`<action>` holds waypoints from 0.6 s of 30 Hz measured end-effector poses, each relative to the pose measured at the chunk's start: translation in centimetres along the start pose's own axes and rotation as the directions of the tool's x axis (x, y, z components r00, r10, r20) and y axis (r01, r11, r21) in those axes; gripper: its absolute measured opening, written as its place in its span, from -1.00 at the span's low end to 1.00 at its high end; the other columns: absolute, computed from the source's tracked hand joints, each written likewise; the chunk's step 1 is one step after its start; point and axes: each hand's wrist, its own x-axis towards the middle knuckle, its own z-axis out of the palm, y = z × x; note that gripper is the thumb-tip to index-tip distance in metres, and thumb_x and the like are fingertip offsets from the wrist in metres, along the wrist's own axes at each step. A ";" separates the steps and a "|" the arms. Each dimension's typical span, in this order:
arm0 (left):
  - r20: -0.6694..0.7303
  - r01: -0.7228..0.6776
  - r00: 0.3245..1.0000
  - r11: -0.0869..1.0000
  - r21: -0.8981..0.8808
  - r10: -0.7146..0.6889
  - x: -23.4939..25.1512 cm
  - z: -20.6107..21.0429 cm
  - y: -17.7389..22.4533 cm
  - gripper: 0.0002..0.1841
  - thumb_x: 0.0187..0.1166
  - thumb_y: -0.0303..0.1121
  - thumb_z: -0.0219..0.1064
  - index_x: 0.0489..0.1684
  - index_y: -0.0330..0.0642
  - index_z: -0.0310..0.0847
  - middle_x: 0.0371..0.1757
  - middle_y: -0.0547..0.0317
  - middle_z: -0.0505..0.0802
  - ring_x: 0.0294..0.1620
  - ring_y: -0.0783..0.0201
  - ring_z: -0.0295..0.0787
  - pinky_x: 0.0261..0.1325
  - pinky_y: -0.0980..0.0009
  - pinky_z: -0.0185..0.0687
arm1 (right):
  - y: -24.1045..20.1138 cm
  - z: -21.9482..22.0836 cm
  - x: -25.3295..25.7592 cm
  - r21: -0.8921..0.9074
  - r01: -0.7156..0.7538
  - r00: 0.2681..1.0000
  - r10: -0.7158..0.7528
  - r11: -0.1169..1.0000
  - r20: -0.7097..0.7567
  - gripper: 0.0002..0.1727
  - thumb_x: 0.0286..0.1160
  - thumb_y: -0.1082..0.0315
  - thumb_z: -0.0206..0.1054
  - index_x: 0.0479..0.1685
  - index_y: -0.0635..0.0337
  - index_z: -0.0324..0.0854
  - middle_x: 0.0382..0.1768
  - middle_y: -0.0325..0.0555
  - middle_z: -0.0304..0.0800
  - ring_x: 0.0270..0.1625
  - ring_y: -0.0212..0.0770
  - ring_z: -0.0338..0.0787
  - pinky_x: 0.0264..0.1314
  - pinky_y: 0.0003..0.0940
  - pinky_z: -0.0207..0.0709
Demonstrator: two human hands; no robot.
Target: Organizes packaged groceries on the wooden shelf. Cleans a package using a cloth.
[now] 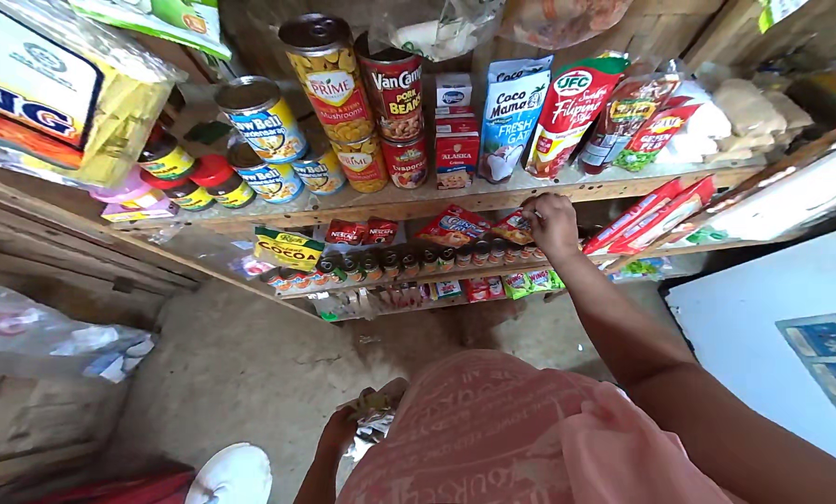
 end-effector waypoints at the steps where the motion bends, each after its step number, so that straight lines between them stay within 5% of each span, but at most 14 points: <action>1: 0.001 0.005 1.000 1.000 0.006 -0.005 0.1 0.0 0.0 -0.68 0.68 -0.36 0.27 0.31 -0.28 0.68 0.33 -0.30 0.77 0.42 -0.20 0.69 0.50 -0.21 0.49 | 0.0 0.1 -0.1 -0.013 0.000 1.000 0.000 1.000 0.002 -0.87 0.57 0.35 0.39 -0.18 0.19 0.82 -0.05 0.09 0.88 0.16 0.20 0.79 0.33 0.16 0.57; 18: 0.053 0.019 0.998 1.000 0.021 -0.020 0.1 0.3 -2.2 -0.67 0.65 -0.35 0.31 0.30 -0.29 0.68 0.32 -0.29 0.78 0.44 -0.19 0.68 0.53 -0.19 0.47 | -0.4 0.8 0.1 0.006 0.086 0.996 -0.086 0.996 -0.006 -0.85 0.61 0.34 0.34 -0.18 0.14 0.83 -0.07 0.00 0.91 0.12 0.13 0.81 0.30 0.09 0.59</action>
